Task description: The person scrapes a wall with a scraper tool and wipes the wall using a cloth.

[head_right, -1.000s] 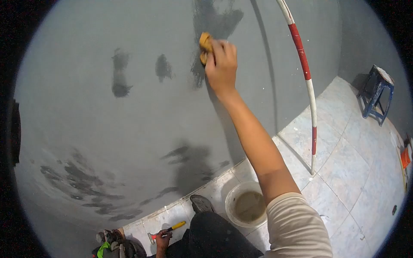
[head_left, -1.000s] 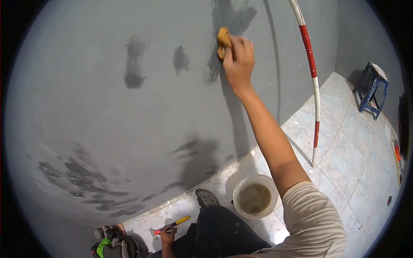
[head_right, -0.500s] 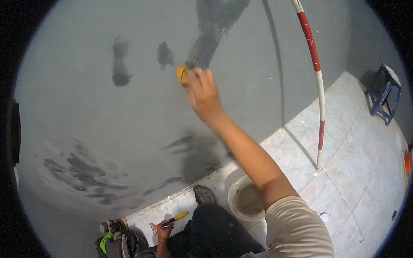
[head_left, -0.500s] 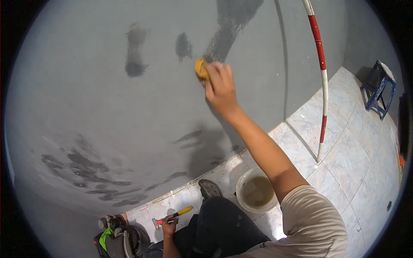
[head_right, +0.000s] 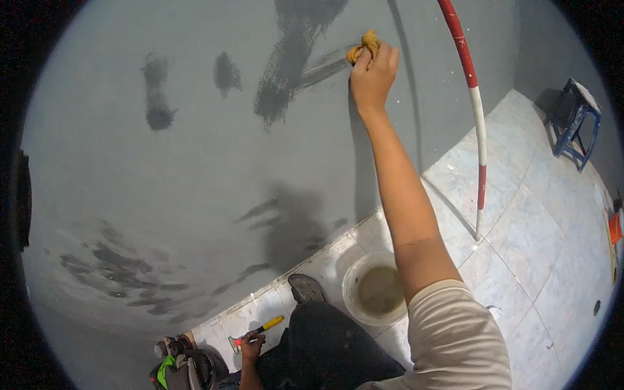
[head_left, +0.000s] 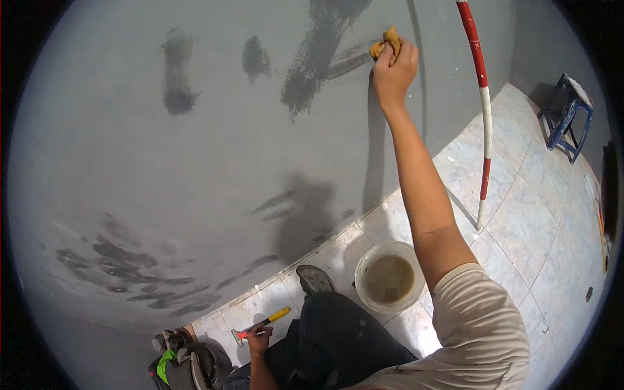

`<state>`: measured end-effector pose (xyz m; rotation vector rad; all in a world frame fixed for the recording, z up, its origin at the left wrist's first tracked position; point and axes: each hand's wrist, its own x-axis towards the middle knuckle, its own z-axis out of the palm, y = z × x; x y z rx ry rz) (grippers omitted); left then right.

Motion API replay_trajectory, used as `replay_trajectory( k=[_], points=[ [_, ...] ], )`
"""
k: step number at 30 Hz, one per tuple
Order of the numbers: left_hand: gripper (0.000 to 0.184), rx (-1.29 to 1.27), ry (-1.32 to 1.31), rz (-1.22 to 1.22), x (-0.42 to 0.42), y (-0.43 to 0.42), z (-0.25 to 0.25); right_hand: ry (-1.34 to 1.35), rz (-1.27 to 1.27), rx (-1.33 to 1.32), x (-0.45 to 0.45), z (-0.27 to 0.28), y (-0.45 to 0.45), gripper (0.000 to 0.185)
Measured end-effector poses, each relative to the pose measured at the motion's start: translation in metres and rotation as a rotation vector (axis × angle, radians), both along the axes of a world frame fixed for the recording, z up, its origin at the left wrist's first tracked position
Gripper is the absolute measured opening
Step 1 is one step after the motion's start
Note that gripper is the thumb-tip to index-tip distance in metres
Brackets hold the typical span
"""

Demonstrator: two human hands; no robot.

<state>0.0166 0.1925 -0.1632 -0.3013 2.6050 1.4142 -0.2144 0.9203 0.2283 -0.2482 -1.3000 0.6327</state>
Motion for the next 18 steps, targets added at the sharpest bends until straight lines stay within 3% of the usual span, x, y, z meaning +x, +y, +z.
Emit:
replay_trajectory(
  k=[2, 4, 7, 10, 13, 16, 18],
  points=[
    [0.035, -0.035, -0.003, -0.021, 0.001, 0.0, 0.002, 0.016, -0.042, -0.099, 0.002, -0.01, -0.011, 0.035],
    [0.034, -0.073, -0.021, 0.008, -0.001, 0.003, 0.005, -0.004, 0.065, 0.127, 0.007, -0.035, -0.061, 0.031],
    [0.034, -0.017, -0.021, 0.043, 0.0, 0.005, 0.006, -0.046, 0.24, 0.265, 0.013, -0.066, -0.079, 0.026],
    [0.032, -0.052, 0.059, -0.049, 0.004, -0.003, 0.003, 0.075, 0.08, 0.21, -0.004, -0.012, -0.035, 0.027],
    [0.031, 0.032, 0.042, 0.029, 0.005, 0.007, 0.012, 0.24, -0.028, 0.227, -0.014, 0.047, -0.003, 0.026],
    [0.032, -0.008, -0.015, 0.029, 0.003, 0.008, 0.017, 0.105, 0.025, 0.259, -0.009, 0.001, -0.022, 0.031],
    [0.033, -0.021, -0.038, 0.019, -0.002, 0.009, 0.012, 0.038, 0.152, 0.386, -0.005, -0.076, -0.051, 0.043]
  ],
)
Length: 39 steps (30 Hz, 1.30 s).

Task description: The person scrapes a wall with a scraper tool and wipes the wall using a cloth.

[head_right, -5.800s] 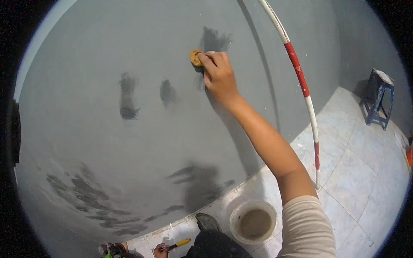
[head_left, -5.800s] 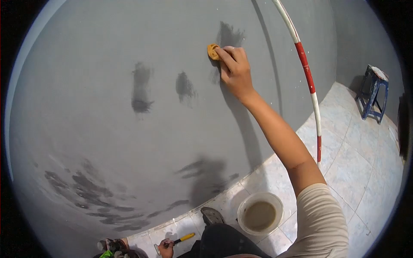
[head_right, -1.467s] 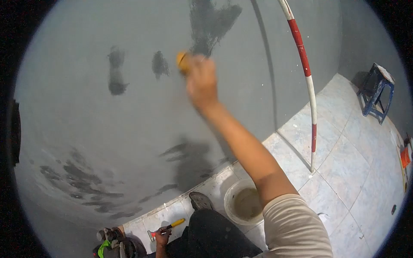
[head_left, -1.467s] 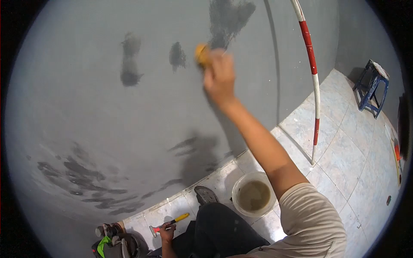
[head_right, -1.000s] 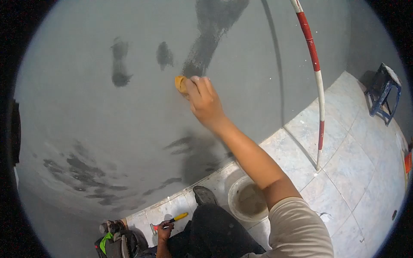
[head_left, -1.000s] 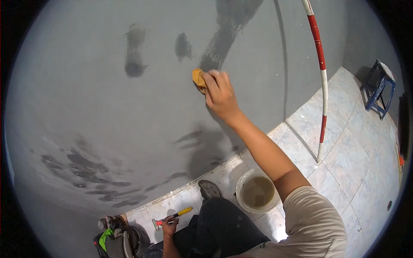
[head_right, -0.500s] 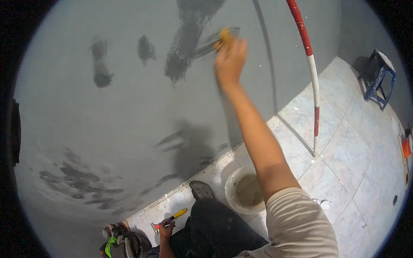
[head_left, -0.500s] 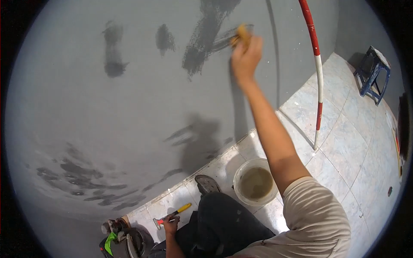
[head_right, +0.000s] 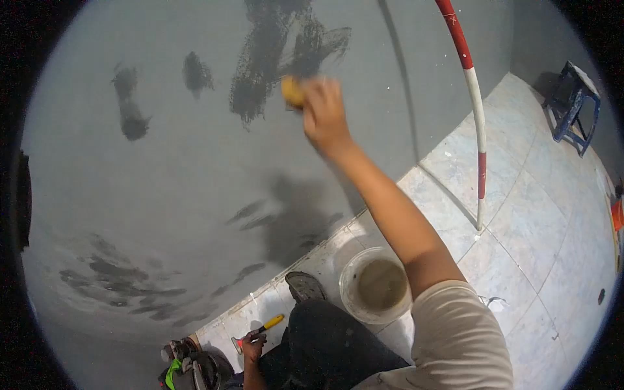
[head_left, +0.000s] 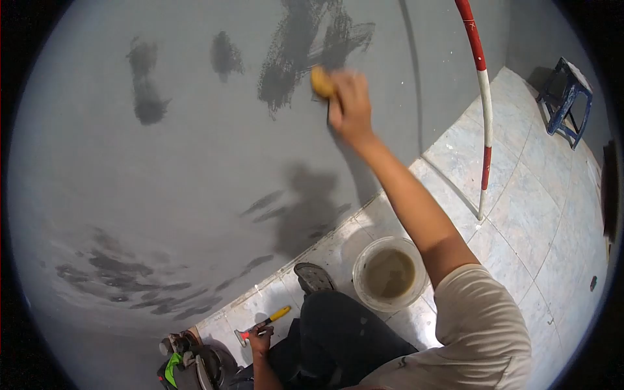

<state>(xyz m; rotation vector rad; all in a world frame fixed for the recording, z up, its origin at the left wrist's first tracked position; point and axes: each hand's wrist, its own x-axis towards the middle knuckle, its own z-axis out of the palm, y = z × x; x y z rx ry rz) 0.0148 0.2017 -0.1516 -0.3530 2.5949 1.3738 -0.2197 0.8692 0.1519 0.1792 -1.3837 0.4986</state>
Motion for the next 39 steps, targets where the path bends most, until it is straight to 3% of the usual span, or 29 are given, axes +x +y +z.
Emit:
replay_trajectory(
  k=[2, 3, 5, 9, 12, 16, 19, 23, 26, 28, 30, 32, 36, 39],
  points=[
    [0.035, -0.028, 0.011, -0.064, -0.002, -0.006, -0.007, -0.185, 0.116, 0.053, 0.019, -0.035, -0.008, 0.047],
    [0.035, -0.028, 0.012, -0.066, -0.004, -0.004, -0.007, -0.183, 0.114, 0.053, 0.018, -0.026, -0.002, 0.047],
    [0.035, -0.06, 0.082, -0.115, -0.001, -0.004, -0.001, -0.116, 0.049, 0.17, 0.012, 0.013, 0.02, 0.045],
    [0.037, -0.036, 0.061, -0.098, 0.002, -0.006, 0.001, 0.162, -0.011, -0.038, -0.008, 0.118, 0.052, 0.043],
    [0.039, -0.027, 0.04, -0.036, -0.002, -0.009, -0.01, 0.101, -0.088, -0.059, -0.011, 0.087, 0.046, 0.042],
    [0.039, -0.078, 0.009, -0.031, -0.003, 0.0, 0.002, -0.196, 0.129, 0.105, 0.016, -0.057, 0.011, 0.045],
    [0.039, -0.095, 0.054, -0.095, -0.001, 0.002, 0.007, -0.284, 0.085, 0.136, 0.027, -0.04, 0.025, 0.045],
    [0.04, -0.069, -0.014, -0.056, -0.002, 0.002, 0.006, 0.071, -0.031, -0.014, -0.004, 0.063, 0.05, 0.042],
    [0.04, -0.069, -0.05, -0.01, -0.004, 0.001, 0.004, 0.092, 0.007, -0.144, -0.003, 0.071, 0.05, 0.041],
    [0.041, -0.045, -0.051, 0.023, 0.002, 0.006, 0.006, 0.039, 0.089, -0.169, -0.005, 0.004, 0.025, 0.04],
    [0.041, -0.071, -0.013, -0.022, 0.001, 0.01, 0.015, -0.206, 0.056, 0.017, 0.018, -0.072, 0.015, 0.041],
    [0.041, -0.063, 0.029, -0.047, -0.001, 0.007, 0.007, -0.295, 0.001, 0.126, 0.028, -0.112, 0.044, 0.041],
    [0.04, -0.045, -0.043, -0.029, 0.0, 0.016, 0.02, -0.21, -0.233, -0.368, 0.004, -0.106, 0.133, 0.03],
    [0.039, -0.03, -0.083, -0.003, -0.001, 0.02, 0.02, -0.118, -0.21, -0.553, 0.005, -0.085, 0.139, 0.025]
  ],
)
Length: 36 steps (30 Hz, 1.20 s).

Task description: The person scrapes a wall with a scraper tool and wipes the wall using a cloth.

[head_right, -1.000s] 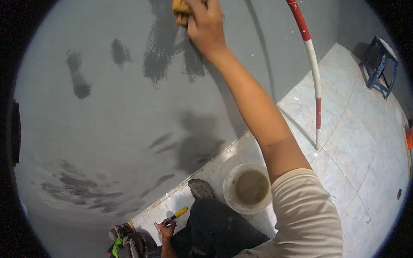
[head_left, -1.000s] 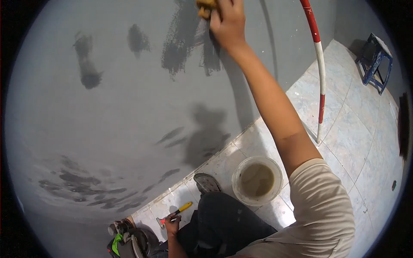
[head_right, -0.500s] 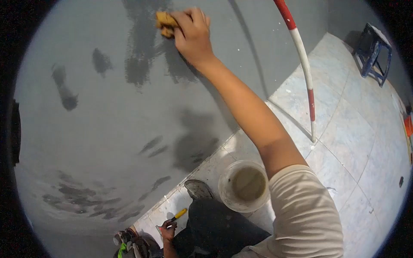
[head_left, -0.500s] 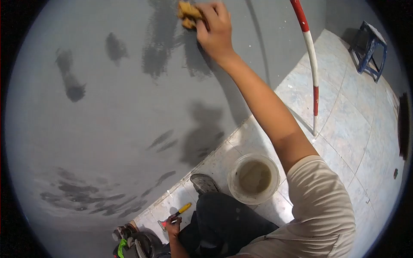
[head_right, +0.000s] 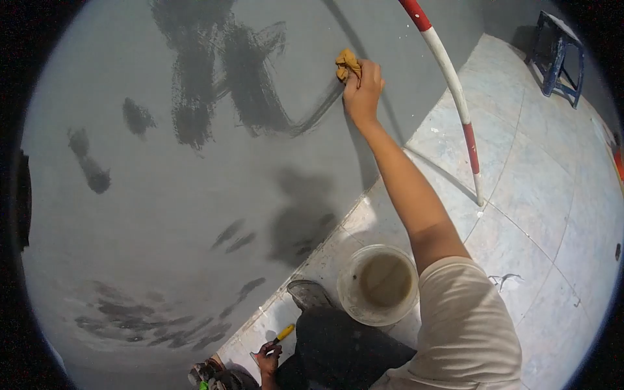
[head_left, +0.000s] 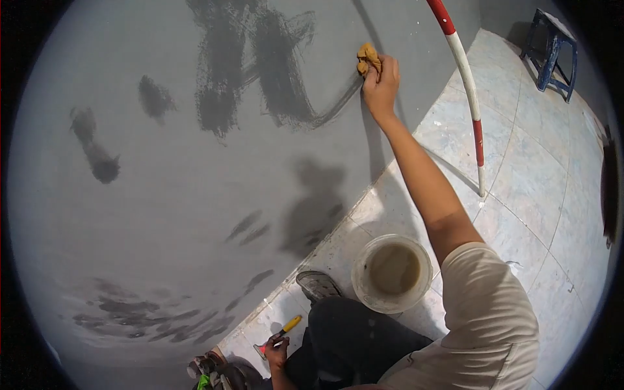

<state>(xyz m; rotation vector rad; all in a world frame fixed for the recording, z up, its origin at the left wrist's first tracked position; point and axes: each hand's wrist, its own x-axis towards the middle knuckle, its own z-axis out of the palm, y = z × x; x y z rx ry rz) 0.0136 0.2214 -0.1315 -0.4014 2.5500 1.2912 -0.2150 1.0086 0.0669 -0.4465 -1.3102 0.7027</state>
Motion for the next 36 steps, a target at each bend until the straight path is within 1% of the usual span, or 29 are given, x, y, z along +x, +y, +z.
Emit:
replay_trajectory(
  k=[1, 3, 4, 6, 7, 8, 10, 11, 12, 13, 14, 16, 17, 19, 20, 22, 23, 24, 26, 27, 28, 29, 31, 32, 33, 34, 36],
  points=[
    [0.039, 0.004, -0.005, -0.002, -0.001, -0.003, -0.004, -0.005, -0.002, 0.004, -0.003, -0.006, -0.012, 0.025],
    [0.04, -0.123, 0.004, -0.051, -0.003, -0.007, -0.008, -0.031, 0.004, -0.072, -0.002, -0.022, -0.041, 0.022],
    [0.04, -0.121, 0.001, -0.053, 0.0, -0.008, -0.009, -0.035, 0.002, -0.07, 0.002, -0.025, -0.037, 0.022],
    [0.043, -0.074, 0.088, -0.077, 0.001, -0.009, -0.007, -0.091, -0.017, 0.06, 0.007, -0.026, -0.023, 0.022],
    [0.043, -0.082, 0.087, -0.073, 0.003, -0.011, -0.003, 0.0, -0.023, -0.075, 0.002, -0.014, -0.001, 0.018],
    [0.044, -0.087, 0.076, -0.07, 0.003, -0.008, 0.0, -0.002, -0.02, -0.081, -0.004, -0.006, 0.013, 0.018],
    [0.045, -0.082, 0.06, -0.076, 0.004, -0.013, -0.006, 0.069, -0.159, -0.115, -0.002, 0.009, 0.033, 0.013],
    [0.045, -0.083, 0.07, -0.069, 0.003, -0.021, -0.013, 0.067, -0.166, -0.105, 0.001, 0.004, 0.018, 0.013],
    [0.045, -0.079, 0.083, -0.065, -0.001, -0.021, -0.023, 0.046, -0.088, -0.034, 0.007, -0.001, -0.015, 0.013],
    [0.043, -0.069, 0.041, -0.055, -0.002, -0.012, -0.014, 0.023, -0.01, 0.033, 0.011, -0.003, -0.032, 0.013],
    [0.043, -0.065, 0.043, -0.06, -0.005, -0.009, -0.017, 0.025, -0.015, 0.038, 0.015, -0.003, -0.027, 0.013],
    [0.043, -0.1, 0.048, -0.147, -0.005, -0.016, -0.02, -0.049, 0.1, 0.06, 0.021, -0.011, -0.019, 0.016],
    [0.043, -0.111, 0.046, -0.142, -0.005, -0.021, -0.02, -0.05, 0.105, 0.049, 0.02, -0.012, -0.009, 0.016],
    [0.042, -0.135, 0.1, -0.163, -0.002, -0.022, -0.025, -0.018, 0.098, -0.255, 0.013, -0.004, 0.022, 0.018],
    [0.042, -0.134, 0.097, -0.166, 0.001, -0.023, -0.023, -0.021, 0.094, -0.255, 0.011, -0.009, 0.013, 0.018],
    [0.046, -0.103, 0.061, -0.059, -0.001, -0.019, -0.019, -0.07, 0.09, 0.044, 0.015, -0.014, -0.026, 0.018],
    [0.046, -0.097, 0.066, -0.059, -0.005, -0.018, -0.023, -0.103, 0.156, 0.134, 0.029, -0.004, -0.034, 0.02],
    [0.046, -0.084, 0.064, -0.073, -0.008, -0.021, -0.026, -0.1, 0.157, 0.136, 0.03, 0.002, -0.019, 0.02],
    [0.046, -0.079, 0.051, -0.081, -0.004, -0.023, -0.022, -0.09, 0.175, -0.033, 0.027, 0.004, 0.015, 0.022],
    [0.043, -0.085, 0.088, -0.1, -0.004, -0.013, -0.018, -0.093, 0.179, -0.031, 0.024, 0.005, 0.012, 0.022],
    [0.041, -0.091, 0.121, -0.122, -0.001, -0.012, -0.02, -0.066, 0.14, -0.12, 0.02, 0.006, 0.005, 0.021],
    [0.042, -0.087, 0.157, -0.164, -0.003, -0.012, -0.019, -0.035, 0.095, -0.204, 0.014, 0.009, -0.002, 0.021],
    [0.042, -0.102, 0.132, -0.153, -0.004, -0.013, -0.018, -0.095, 0.207, 0.043, 0.018, 0.003, -0.072, 0.02],
    [0.042, -0.134, 0.102, -0.134, -0.005, -0.018, -0.019, -0.111, 0.312, 0.322, 0.026, 0.006, -0.097, 0.02],
    [0.041, -0.088, 0.147, -0.128, -0.006, -0.028, -0.03, -0.127, 0.415, 0.601, 0.03, 0.012, -0.111, 0.02],
    [0.041, -0.086, 0.158, -0.132, -0.009, -0.018, -0.025, -0.118, 0.407, 0.604, 0.025, 0.021, -0.097, 0.02],
    [0.048, -0.078, 0.195, -0.145, 0.006, -0.007, -0.003, -0.061, 0.072, 0.775, 0.005, 0.047, -0.042, 0.023]
  ],
)
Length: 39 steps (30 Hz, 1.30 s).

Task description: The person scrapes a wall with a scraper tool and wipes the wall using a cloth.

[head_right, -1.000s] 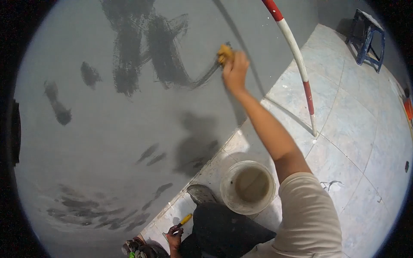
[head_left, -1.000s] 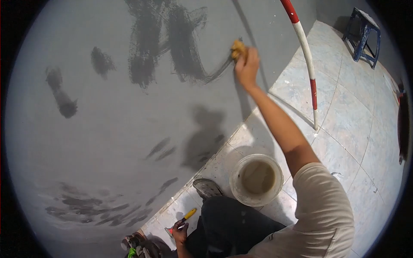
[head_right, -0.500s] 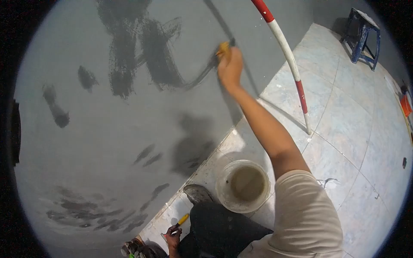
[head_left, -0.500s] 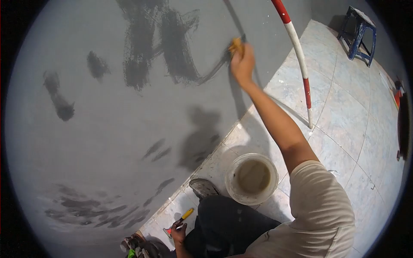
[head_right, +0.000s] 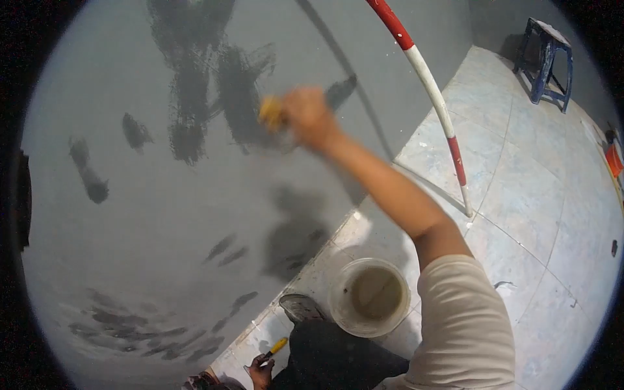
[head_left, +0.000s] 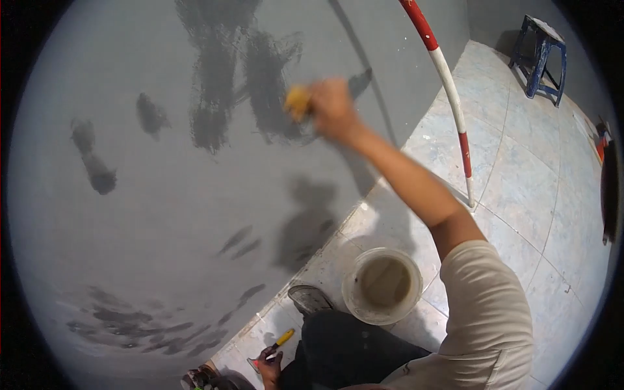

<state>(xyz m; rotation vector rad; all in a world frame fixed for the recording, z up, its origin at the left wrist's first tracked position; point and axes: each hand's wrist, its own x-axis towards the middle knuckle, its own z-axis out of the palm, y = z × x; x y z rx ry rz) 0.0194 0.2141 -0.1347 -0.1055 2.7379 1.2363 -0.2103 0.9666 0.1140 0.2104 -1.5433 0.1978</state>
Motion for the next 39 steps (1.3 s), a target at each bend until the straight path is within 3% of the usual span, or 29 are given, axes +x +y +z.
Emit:
replay_trajectory(
  k=[1, 4, 7, 9, 10, 12, 15, 17, 20, 21, 25, 26, 27, 28, 31, 34, 39],
  points=[
    [0.048, -0.108, 0.033, -0.034, 0.002, 0.002, 0.007, 0.062, -0.038, -0.181, -0.007, 0.021, 0.037, 0.024],
    [0.047, -0.007, -0.029, 0.085, 0.003, 0.002, 0.006, 0.265, -0.102, -0.621, -0.021, 0.076, 0.113, 0.026],
    [0.048, -0.053, -0.016, 0.056, -0.008, 0.002, -0.002, 0.185, -0.041, -0.742, -0.023, 0.055, 0.063, 0.029],
    [0.049, -0.039, -0.099, 0.056, -0.01, 0.008, -0.002, 0.177, 0.091, -0.37, -0.012, 0.019, -0.009, 0.025],
    [0.049, -0.032, -0.094, 0.051, -0.011, 0.011, -0.004, 0.182, 0.088, -0.362, -0.008, 0.014, -0.01, 0.025],
    [0.049, -0.122, -0.05, 0.021, -0.005, 0.006, -0.002, 0.022, 0.012, -0.024, 0.004, -0.001, -0.002, 0.03],
    [0.049, -0.09, 0.009, 0.015, -0.003, 0.005, -0.004, 0.115, -0.08, -0.476, -0.012, 0.035, 0.083, 0.027],
    [0.051, -0.064, -0.029, 0.06, -0.004, 0.001, -0.005, 0.199, -0.284, -0.652, -0.009, 0.053, 0.117, 0.021],
    [0.05, -0.008, -0.054, 0.037, -0.011, -0.003, -0.016, 0.167, -0.169, -0.813, -0.009, 0.025, 0.094, 0.02],
    [0.047, -0.089, -0.026, -0.019, -0.011, -0.004, -0.017, 0.074, -0.143, -0.766, -0.004, 0.006, 0.058, 0.02],
    [0.041, -0.002, -0.019, -0.005, -0.01, -0.007, -0.023, -0.215, 0.176, -0.471, 0.027, -0.101, -0.046, 0.017],
    [0.042, -0.045, -0.009, -0.027, -0.007, 0.001, -0.012, -0.217, 0.179, -0.48, 0.023, -0.118, -0.032, 0.017],
    [0.043, -0.09, 0.0, -0.049, -0.003, 0.007, 0.0, -0.205, 0.069, -0.739, 0.013, -0.134, -0.008, 0.016],
    [0.043, -0.1, -0.001, -0.047, 0.0, 0.007, 0.0, -0.19, -0.047, -0.994, 0.004, -0.139, 0.008, 0.016],
    [0.043, -0.096, 0.005, -0.03, 0.001, 0.003, -0.001, -0.053, -0.192, -1.107, 0.002, -0.106, 0.021, 0.013],
    [0.042, 0.004, 0.033, -0.043, -0.006, -0.009, -0.023, -0.066, -0.137, -0.89, 0.009, -0.082, -0.032, 0.011],
    [0.041, -0.045, 0.0, -0.045, -0.004, -0.006, -0.019, -0.159, -0.101, -0.999, 0.013, -0.104, 0.013, 0.013]
  ],
)
